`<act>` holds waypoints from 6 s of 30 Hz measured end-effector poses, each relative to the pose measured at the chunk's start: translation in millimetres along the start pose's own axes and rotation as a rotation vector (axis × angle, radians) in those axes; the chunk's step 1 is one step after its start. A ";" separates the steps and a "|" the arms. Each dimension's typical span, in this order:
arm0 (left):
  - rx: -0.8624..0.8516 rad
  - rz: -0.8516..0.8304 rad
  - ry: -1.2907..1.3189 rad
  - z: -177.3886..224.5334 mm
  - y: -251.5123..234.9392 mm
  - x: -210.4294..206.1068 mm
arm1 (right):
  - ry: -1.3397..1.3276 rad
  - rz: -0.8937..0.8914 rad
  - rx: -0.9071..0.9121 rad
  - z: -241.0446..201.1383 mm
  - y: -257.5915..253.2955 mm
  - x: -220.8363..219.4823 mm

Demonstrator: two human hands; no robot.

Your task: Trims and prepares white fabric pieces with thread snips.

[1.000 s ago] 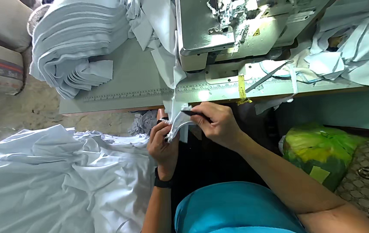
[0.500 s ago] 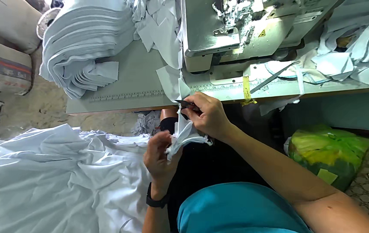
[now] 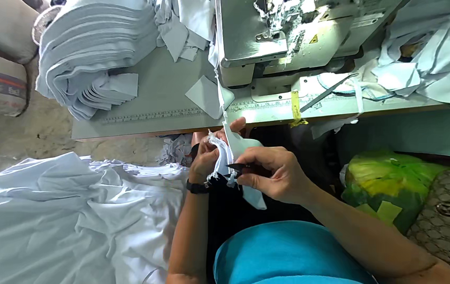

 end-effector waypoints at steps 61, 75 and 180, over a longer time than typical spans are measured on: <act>-0.206 0.269 -0.633 111.1 61.6 -6.4 | 0.171 0.037 0.301 -26.4 -45.3 1.8; -0.032 0.078 -0.191 27.5 -8.5 -6.9 | 0.181 0.036 0.117 -23.0 -18.2 15.5; 0.634 0.431 -0.921 -41.8 69.2 25.0 | 0.104 -0.136 -0.887 137.6 81.3 -37.5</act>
Point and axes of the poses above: each hand's wrist, its own y-axis away from the middle knuckle, its own x-axis out of the back of the hand, z = x × y, the point moved 10 cm from there along -y, towards the middle knuckle
